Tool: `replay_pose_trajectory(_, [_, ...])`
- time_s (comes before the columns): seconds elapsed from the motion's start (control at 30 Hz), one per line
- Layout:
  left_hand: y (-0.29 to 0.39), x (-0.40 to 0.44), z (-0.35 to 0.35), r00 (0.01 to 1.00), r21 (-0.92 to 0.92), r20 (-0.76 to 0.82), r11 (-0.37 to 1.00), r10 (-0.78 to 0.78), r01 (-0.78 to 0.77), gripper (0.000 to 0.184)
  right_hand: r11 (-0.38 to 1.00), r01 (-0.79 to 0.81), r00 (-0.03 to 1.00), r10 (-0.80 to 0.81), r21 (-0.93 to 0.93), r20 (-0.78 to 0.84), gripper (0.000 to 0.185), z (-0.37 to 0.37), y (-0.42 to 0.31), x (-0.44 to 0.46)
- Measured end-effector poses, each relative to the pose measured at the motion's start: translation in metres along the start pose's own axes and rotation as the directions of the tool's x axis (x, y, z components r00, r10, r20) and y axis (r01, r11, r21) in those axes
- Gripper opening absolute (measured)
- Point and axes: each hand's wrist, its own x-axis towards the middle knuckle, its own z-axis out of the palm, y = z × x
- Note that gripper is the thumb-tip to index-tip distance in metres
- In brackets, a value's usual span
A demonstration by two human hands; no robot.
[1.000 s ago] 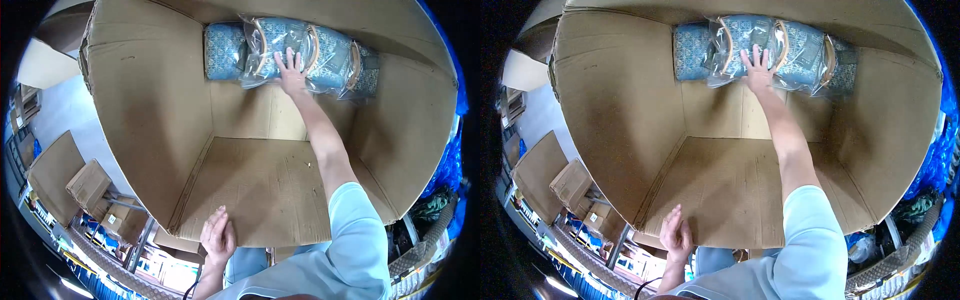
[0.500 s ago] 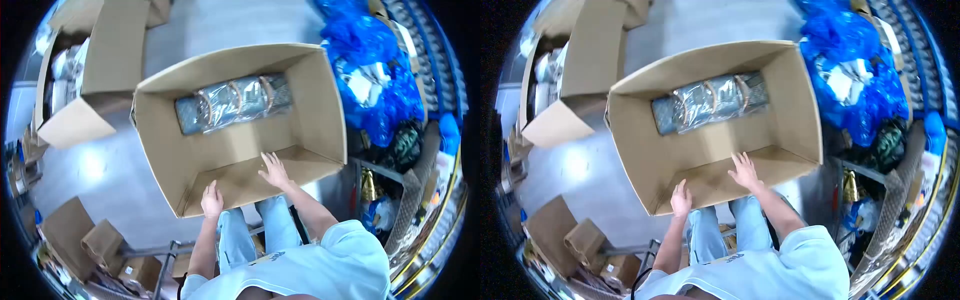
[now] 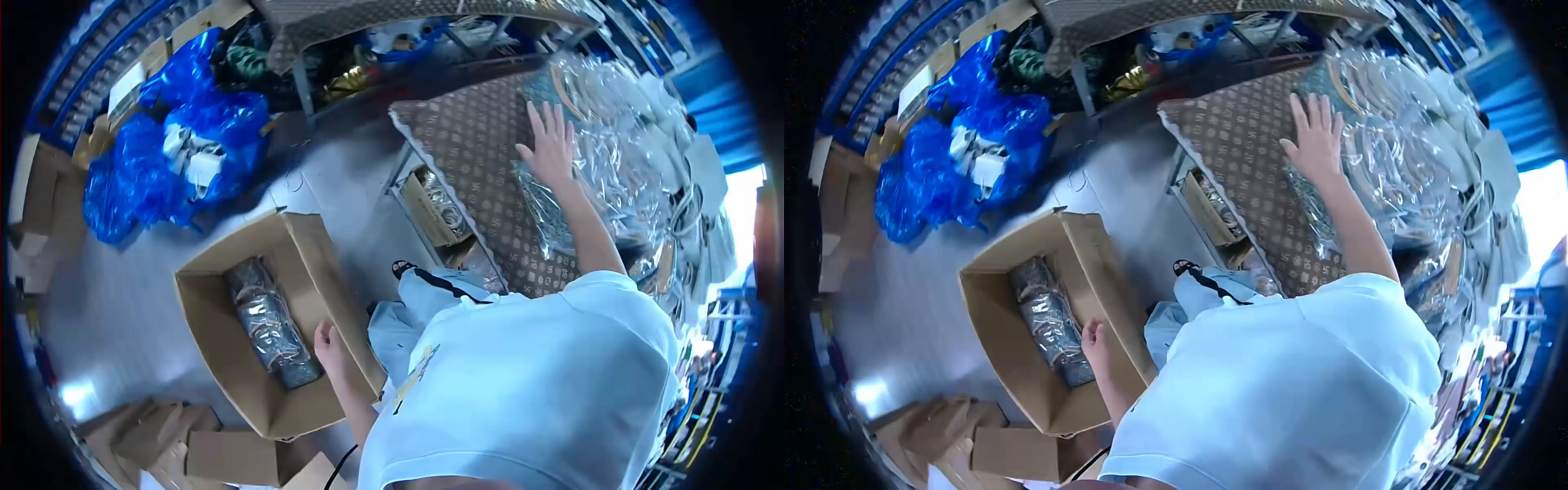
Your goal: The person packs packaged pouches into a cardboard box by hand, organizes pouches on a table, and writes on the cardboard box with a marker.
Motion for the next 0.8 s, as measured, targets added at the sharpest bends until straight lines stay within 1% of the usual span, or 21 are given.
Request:
replay_pose_trajectory(0.03, [0.006, -0.001, 0.004, 0.998, -0.003, 0.061, 1.000, -0.025, 0.025, 0.030, 0.993, -0.119, 0.992, 0.120, -0.019, 0.048, 0.087, 0.007, 0.024, -0.008])
replay_pose_trajectory(0.07, [-0.021, 0.009, 0.005, 0.996, 0.018, 0.078, 0.999, -0.037, 0.035, 0.031, 0.972, -0.231, 0.968, 0.234, -0.044, 0.090, 0.093, 0.014, 0.044, -0.016])
replay_pose_trajectory(0.1, [-0.015, 0.013, 0.016, 0.994, 0.035, 0.106, 0.999, -0.030, 0.026, 0.031, 0.936, -0.345, 0.907, 0.352, -0.071, 0.229, 0.101, 0.016, 0.057, -0.024])
replay_pose_trajectory(0.17, [-0.009, 0.015, 0.040, 0.990, 0.144, 0.140, 0.990, -0.022, 0.002, 0.032, 0.911, -0.410, 0.810, 0.388, -0.046, 0.440, 0.106, 0.014, 0.076, -0.045])
replay_pose_trajectory(0.2, [-0.005, 0.017, 0.053, 0.988, 0.152, 0.149, 0.988, -0.029, 0.006, 0.032, 0.826, -0.499, 0.818, 0.349, 0.262, 0.457, 0.085, 0.042, 0.097, -0.059])
replay_pose_trajectory(0.27, [0.004, 0.023, 0.082, 0.971, 0.041, 0.237, 0.999, -0.042, 0.033, 0.034, 0.806, -0.561, 0.738, 0.382, 0.190, 0.556, 0.047, 0.033, 0.092, -0.059])
replay_pose_trajectory(0.3, [0.009, 0.026, 0.102, 0.964, 0.040, 0.264, 0.999, -0.040, 0.031, 0.035, 0.866, -0.433, 0.858, 0.309, 0.252, 0.411, 0.028, 0.025, 0.083, -0.065])
replay_pose_trajectory(0.33, [0.015, 0.029, 0.117, 0.960, 0.042, 0.276, 0.999, -0.039, 0.029, 0.036, 0.851, -0.406, 0.878, 0.262, 0.334, 0.401, 0.024, 0.019, 0.081, -0.061])
replay_pose_trajectory(0.37, [0.054, 0.011, 0.136, 0.943, 0.006, 0.333, 1.000, -0.018, 0.018, 0.038, 0.827, -0.376, 0.894, 0.205, 0.417, 0.399, 0.020, 0.015, 0.076, -0.060])
replay_pose_trajectory(0.4, [0.093, -0.009, 0.163, 0.926, -0.034, 0.377, 0.999, 0.005, 0.009, 0.040, 0.789, -0.289, 0.947, 0.154, 0.542, 0.281, 0.014, 0.024, 0.069, -0.060])
replay_pose_trajectory(0.47, [0.097, -0.012, 0.193, 0.881, -0.122, 0.459, 0.990, 0.115, -0.066, 0.055, 0.662, -0.241, 0.946, -0.003, 0.710, 0.324, 0.010, 0.007, 0.039, -0.046])
replay_pose_trajectory(0.5, [0.106, -0.015, 0.206, 0.885, -0.158, 0.445, 0.985, 0.139, -0.075, 0.062, 0.616, -0.147, 0.950, -0.130, 0.774, 0.284, 0.008, 0.007, 0.023, -0.045])
replay_pose_trajectory(0.53, [0.117, -0.020, 0.212, 0.895, -0.192, 0.416, 0.978, 0.162, -0.088, 0.070, 0.568, -0.078, 0.920, -0.276, 0.819, 0.279, 0.009, -0.010, 0.004, -0.040])
replay_pose_trajectory(0.57, [0.125, -0.023, 0.209, 0.908, -0.353, 0.395, 0.936, 0.141, 0.008, 0.072, 0.510, -0.014, 0.865, -0.425, 0.860, 0.266, 0.009, -0.029, -0.017, -0.039])
replay_pose_trajectory(0.6, [0.129, -0.022, 0.203, 0.918, -0.519, 0.369, 0.852, 0.145, 0.074, 0.074, 0.303, -0.082, 0.832, -0.504, 0.949, 0.233, 0.013, -0.025, -0.040, -0.046])
replay_pose_trajectory(0.63, [0.127, -0.016, 0.198, 0.929, -0.623, 0.301, 0.782, 0.217, 0.019, 0.072, 0.103, -0.180, 0.787, -0.581, 0.978, 0.206, 0.016, -0.022, -0.063, -0.050])
replay_pose_trajectory(0.67, [0.121, -0.011, 0.187, 0.929, -0.713, 0.230, 0.700, 0.290, -0.042, 0.072, 0.004, -0.396, 0.622, -0.734, 0.918, 0.272, 0.023, -0.039, -0.086, -0.048])
replay_pose_trajectory(0.7, [0.132, -0.017, 0.167, 0.980, -0.811, 0.199, 0.560, -0.008, 0.170, 0.062, -0.100, -0.403, 0.520, -0.843, 0.910, 0.137, 0.023, -0.057, -0.116, -0.050])
replay_pose_trajectory(0.73, [0.122, -0.015, 0.150, 0.993, -0.844, 0.120, 0.525, -0.020, 0.113, 0.062, -0.192, -0.433, 0.416, -0.910, 0.881, 0.006, 0.023, -0.071, -0.141, -0.053])
replay_pose_trajectory(0.77, [0.108, -0.013, 0.133, 0.996, -0.915, -0.003, 0.401, -0.093, 0.035, 0.044, -0.122, -0.361, 0.247, -0.968, 0.924, -0.032, 0.038, -0.077, -0.162, -0.048])
replay_pose_trajectory(0.8, [0.099, -0.012, 0.114, 0.980, -0.958, -0.102, 0.281, -0.169, -0.052, 0.032, -0.192, -0.139, 0.361, -0.924, 0.972, -0.130, 0.049, -0.083, -0.187, -0.046])
